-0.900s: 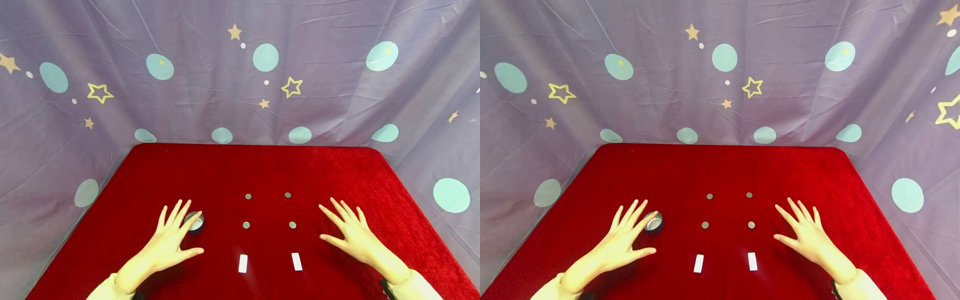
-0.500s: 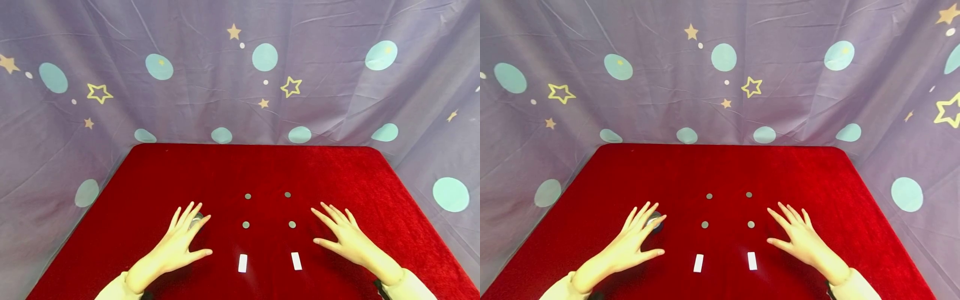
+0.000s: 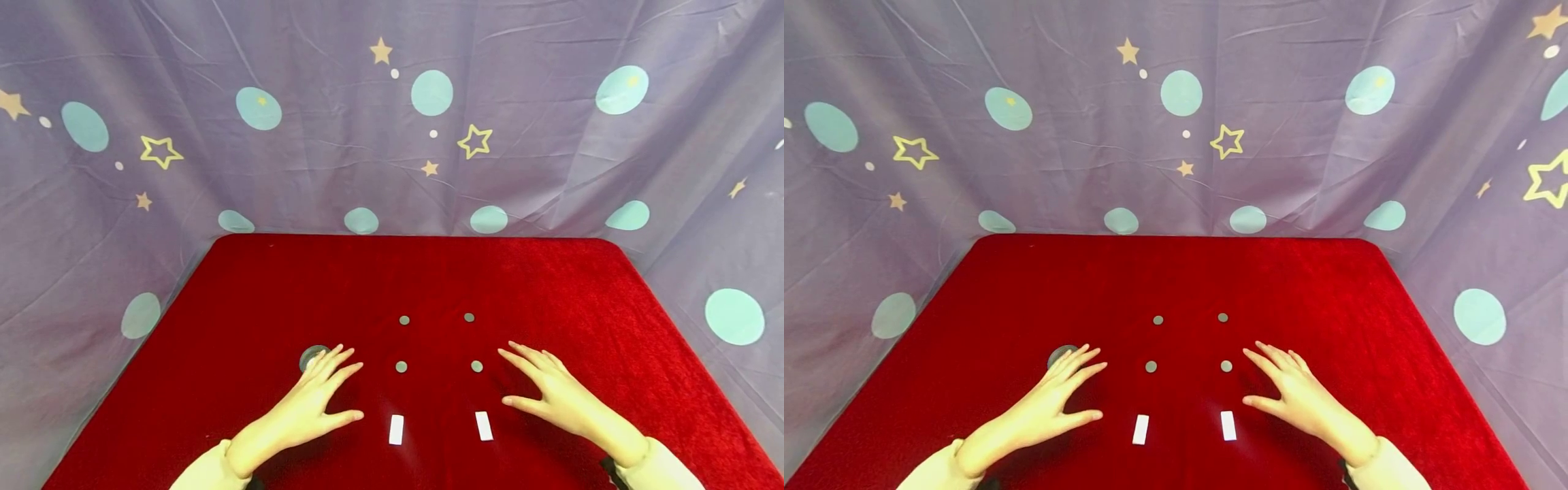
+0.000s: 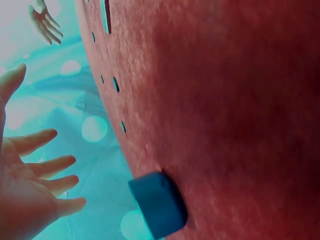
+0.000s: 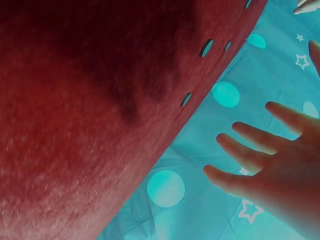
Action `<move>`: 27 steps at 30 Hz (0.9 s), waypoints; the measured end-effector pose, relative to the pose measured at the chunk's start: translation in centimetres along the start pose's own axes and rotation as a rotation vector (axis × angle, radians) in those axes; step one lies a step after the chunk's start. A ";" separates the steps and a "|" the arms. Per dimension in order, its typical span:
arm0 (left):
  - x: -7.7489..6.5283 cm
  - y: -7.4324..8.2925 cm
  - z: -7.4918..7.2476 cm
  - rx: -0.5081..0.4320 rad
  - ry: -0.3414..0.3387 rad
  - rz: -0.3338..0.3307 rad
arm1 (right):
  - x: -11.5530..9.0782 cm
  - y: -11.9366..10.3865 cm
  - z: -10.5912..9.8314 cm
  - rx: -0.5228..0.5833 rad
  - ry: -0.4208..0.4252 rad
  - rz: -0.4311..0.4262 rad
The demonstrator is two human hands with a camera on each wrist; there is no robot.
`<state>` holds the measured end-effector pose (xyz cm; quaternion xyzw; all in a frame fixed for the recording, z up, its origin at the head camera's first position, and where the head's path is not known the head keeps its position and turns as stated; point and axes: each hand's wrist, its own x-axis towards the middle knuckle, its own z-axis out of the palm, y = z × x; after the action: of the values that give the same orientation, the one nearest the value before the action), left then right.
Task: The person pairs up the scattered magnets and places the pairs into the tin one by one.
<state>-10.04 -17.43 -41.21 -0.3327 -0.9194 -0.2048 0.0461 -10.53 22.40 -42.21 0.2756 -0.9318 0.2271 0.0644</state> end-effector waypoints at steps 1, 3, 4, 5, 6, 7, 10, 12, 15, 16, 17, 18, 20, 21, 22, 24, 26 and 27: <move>0.1 0.1 0.1 -0.016 -0.013 -0.008 | 0.0 -0.1 0.1 0.011 -0.006 0.003; 0.1 0.3 0.4 -0.047 -0.043 -0.030 | 0.1 -0.2 0.2 0.028 -0.022 0.009; 0.2 0.4 0.5 -0.064 -0.059 -0.042 | 0.1 -0.2 0.2 0.036 -0.029 0.014; 0.2 0.5 0.6 -0.077 -0.074 -0.053 | 0.2 -0.3 0.3 0.041 -0.036 0.017; 0.3 0.5 0.7 -0.083 -0.079 -0.055 | 0.2 -0.3 0.3 0.043 -0.039 0.017; 0.4 0.6 0.8 -0.090 -0.089 -0.056 | 0.2 -0.4 0.4 0.046 -0.044 0.019; 0.6 0.8 1.0 -0.106 -0.119 -0.053 | 0.2 -0.5 0.6 0.055 -0.052 0.018; 0.8 0.9 1.2 -0.121 -0.142 -0.050 | 0.2 -0.6 0.8 0.069 -0.065 0.015; 1.0 1.1 1.4 -0.135 -0.171 -0.048 | 0.3 -0.7 1.0 0.096 -0.095 0.002; 1.0 1.2 1.5 -0.139 -0.178 -0.048 | 0.3 -0.8 1.1 0.105 -0.106 -0.004; 1.1 1.3 1.6 -0.141 -0.182 -0.047 | 0.4 -0.8 1.1 0.109 -0.112 -0.019; 1.1 1.3 1.7 -0.141 -0.184 -0.046 | 0.4 -0.8 1.2 0.111 -0.112 -0.034; 1.2 1.4 1.9 -0.143 -0.194 -0.044 | 0.5 -0.8 1.4 0.112 -0.116 -0.063; 1.3 1.5 2.0 -0.146 -0.197 -0.041 | 0.5 -0.8 1.5 0.111 -0.117 -0.075; 1.4 1.5 2.1 -0.152 -0.198 -0.037 | 0.5 -0.8 1.6 0.114 -0.117 -0.090; 1.4 1.6 2.2 -0.163 -0.203 -0.030 | 0.5 -0.9 1.8 0.126 -0.125 -0.103; 1.5 1.7 2.3 -0.177 -0.208 -0.022 | 0.5 -1.0 1.9 0.153 -0.142 -0.117; 1.5 1.7 2.3 -0.184 -0.213 -0.019 | 0.5 -1.0 2.0 0.167 -0.149 -0.122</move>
<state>-10.01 -14.38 -42.42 -0.3465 -0.8996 -0.2520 -0.0843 -10.42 20.46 -43.46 0.3522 -0.8935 0.2783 -0.0146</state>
